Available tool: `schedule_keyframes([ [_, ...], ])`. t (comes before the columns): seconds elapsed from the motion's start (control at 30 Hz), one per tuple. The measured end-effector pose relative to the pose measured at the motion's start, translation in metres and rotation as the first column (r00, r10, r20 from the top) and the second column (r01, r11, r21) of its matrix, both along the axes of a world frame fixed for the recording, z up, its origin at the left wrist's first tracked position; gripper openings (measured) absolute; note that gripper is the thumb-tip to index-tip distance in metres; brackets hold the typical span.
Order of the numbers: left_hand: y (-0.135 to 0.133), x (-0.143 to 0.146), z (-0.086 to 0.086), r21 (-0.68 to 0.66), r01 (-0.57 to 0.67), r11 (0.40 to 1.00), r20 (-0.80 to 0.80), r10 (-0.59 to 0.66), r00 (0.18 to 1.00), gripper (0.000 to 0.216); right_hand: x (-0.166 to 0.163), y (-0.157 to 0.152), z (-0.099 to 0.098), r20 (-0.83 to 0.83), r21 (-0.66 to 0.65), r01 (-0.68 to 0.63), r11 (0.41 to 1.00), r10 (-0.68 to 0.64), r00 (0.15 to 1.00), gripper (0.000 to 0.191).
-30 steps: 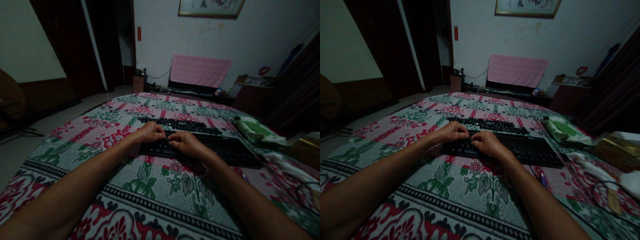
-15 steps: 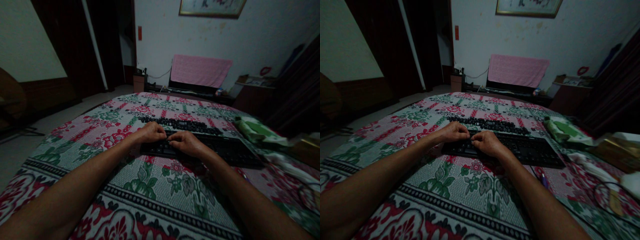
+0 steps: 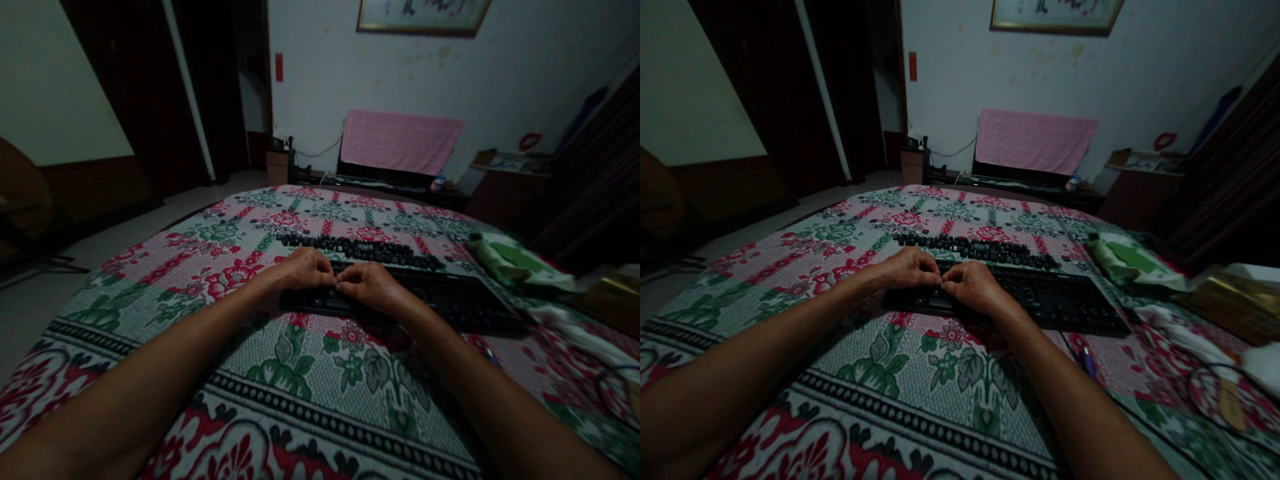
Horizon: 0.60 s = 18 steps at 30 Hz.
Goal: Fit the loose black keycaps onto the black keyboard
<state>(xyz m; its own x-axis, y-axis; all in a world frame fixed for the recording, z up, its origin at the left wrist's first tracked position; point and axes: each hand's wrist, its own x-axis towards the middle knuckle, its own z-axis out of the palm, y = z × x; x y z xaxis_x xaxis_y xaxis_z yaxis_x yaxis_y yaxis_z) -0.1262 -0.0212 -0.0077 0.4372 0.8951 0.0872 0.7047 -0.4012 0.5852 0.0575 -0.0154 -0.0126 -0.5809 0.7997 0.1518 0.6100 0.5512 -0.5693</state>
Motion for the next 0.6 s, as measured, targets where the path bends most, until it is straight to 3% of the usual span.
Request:
schedule_keyframes([
  [0.4,0.0015,0.0024,-0.0041,0.052,-0.024,0.998,-0.014,0.025,1.000,0.027,0.0041,0.0014,-0.0015,0.006,0.018,-0.062,0.998,0.062,0.998,0.025],
  [0.6,0.0022,0.0036,-0.0049,0.042,-0.032,0.999,-0.013,0.033,0.999,0.029,0.0034,0.0016,0.0006,-0.002,-0.009,-0.034,0.999,0.034,0.999,0.025],
])
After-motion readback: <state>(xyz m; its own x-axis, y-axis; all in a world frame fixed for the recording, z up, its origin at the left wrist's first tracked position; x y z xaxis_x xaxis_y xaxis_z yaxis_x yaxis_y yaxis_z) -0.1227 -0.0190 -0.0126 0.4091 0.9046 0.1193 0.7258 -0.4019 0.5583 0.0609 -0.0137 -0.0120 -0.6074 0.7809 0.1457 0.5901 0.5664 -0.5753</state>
